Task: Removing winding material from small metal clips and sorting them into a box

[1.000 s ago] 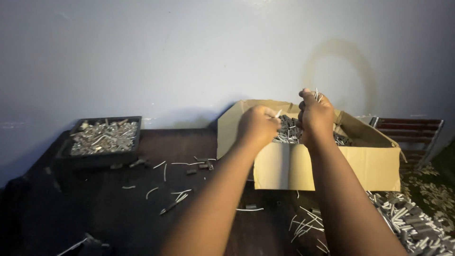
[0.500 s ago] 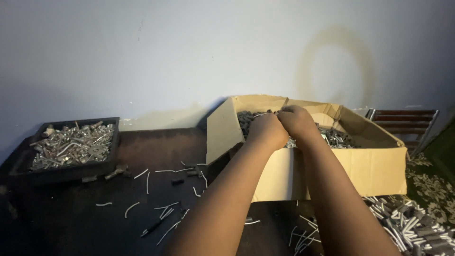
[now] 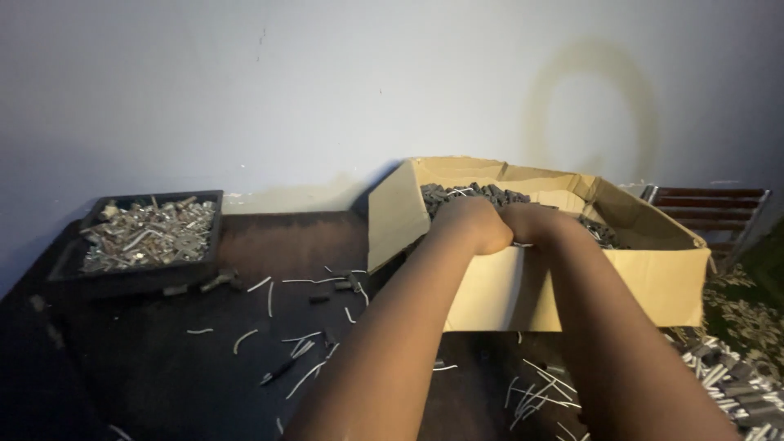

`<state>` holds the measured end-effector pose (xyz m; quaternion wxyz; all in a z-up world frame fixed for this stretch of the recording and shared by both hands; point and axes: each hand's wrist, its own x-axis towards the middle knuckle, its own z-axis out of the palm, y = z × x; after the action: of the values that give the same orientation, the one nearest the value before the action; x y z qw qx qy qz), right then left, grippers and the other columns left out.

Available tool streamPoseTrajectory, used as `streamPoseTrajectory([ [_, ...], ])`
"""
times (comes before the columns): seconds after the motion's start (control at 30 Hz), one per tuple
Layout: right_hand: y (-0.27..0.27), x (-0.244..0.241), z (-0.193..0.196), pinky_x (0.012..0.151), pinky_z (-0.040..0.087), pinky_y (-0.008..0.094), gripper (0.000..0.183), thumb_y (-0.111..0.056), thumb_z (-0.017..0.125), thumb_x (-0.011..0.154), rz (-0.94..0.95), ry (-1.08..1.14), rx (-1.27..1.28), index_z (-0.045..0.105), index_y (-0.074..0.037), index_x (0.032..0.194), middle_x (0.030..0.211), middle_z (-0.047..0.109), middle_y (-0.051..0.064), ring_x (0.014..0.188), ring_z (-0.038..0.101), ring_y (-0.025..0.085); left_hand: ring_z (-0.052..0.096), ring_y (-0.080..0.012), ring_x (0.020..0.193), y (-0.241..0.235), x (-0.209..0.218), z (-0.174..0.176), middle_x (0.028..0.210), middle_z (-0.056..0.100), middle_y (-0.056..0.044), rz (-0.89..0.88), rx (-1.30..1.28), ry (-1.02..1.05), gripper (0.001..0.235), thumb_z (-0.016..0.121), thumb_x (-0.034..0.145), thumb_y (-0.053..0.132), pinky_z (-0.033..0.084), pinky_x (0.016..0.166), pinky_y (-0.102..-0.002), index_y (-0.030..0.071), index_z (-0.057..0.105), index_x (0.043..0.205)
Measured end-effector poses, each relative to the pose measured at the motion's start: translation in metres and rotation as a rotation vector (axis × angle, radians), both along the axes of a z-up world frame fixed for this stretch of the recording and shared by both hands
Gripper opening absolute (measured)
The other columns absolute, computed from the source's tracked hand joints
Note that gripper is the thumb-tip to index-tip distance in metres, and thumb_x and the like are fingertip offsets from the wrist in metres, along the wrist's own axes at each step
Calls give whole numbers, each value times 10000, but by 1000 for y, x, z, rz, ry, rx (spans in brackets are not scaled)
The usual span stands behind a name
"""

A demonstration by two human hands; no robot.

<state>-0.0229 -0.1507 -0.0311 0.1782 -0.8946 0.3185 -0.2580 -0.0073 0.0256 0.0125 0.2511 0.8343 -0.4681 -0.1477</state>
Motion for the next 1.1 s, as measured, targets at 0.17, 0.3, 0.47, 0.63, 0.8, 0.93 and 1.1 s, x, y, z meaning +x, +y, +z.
streamPoseTrajectory([
  [0.17, 8, -14, 8, 1062, 477, 510, 477, -334, 657, 927, 25, -13, -57, 647, -190, 1381, 1353, 681, 80, 1280, 616, 296, 672, -396, 1172, -15, 15, -11, 1151, 706, -238, 20, -152, -219, 371, 555, 888, 134, 582, 955, -547, -36, 723, 1172],
  [0.3, 51, -31, 21, 904, 550, 306, 278, -246, 748, 883, 210, -367, 96, 749, -284, 1159, 1061, 771, -74, 1043, 723, 104, 712, -389, 1009, 11, 38, -29, 913, 723, -171, 128, -534, -384, 250, 602, 829, 195, 580, 900, -532, 57, 766, 957],
  [0.47, 150, -50, 14, 850, 565, 436, 118, -62, 707, 876, 599, -294, 173, 749, -32, 982, 874, 766, 161, 896, 737, 295, 636, -400, 1236, 114, 33, -23, 1204, 719, -188, 164, -24, -284, 449, 549, 855, 267, 500, 1034, -573, 11, 714, 1185],
  [0.63, 204, -37, -33, 884, 526, 566, 236, -207, 721, 855, 776, 233, 56, 778, -75, 1042, 1007, 786, 222, 1074, 701, 455, 657, -404, 1224, 167, 51, -87, 1184, 742, -212, 178, 283, -251, 402, 570, 831, 189, 514, 1035, -566, -8, 749, 1133],
  [0.8, 208, -4, -104, 1016, 547, 466, 494, -93, 648, 832, 689, 314, -85, 698, -172, 1317, 1305, 677, 159, 1207, 662, 386, 660, -434, 1201, 193, 69, -155, 1191, 715, -241, 344, 93, -212, 394, 656, 788, 171, 517, 1046, -510, 44, 764, 1145],
  [0.93, 198, 7, -133, 890, 613, 402, 422, -108, 679, 781, 632, 301, -247, 781, -202, 1179, 1104, 741, 132, 1044, 739, 340, 655, -422, 1203, 204, 56, -169, 1166, 705, -211, 402, -21, -236, 354, 657, 803, 65, 484, 1086, -477, 87, 774, 1136],
  [1.1, 212, -11, -114, 863, 622, 412, 358, -87, 711, 818, 563, 271, -73, 781, -188, 1154, 1071, 772, 92, 1032, 741, 320, 730, -349, 1071, 218, 46, -172, 1016, 762, -157, 443, -143, -128, 386, 665, 810, -30, 587, 939, -410, 98, 770, 1159],
])
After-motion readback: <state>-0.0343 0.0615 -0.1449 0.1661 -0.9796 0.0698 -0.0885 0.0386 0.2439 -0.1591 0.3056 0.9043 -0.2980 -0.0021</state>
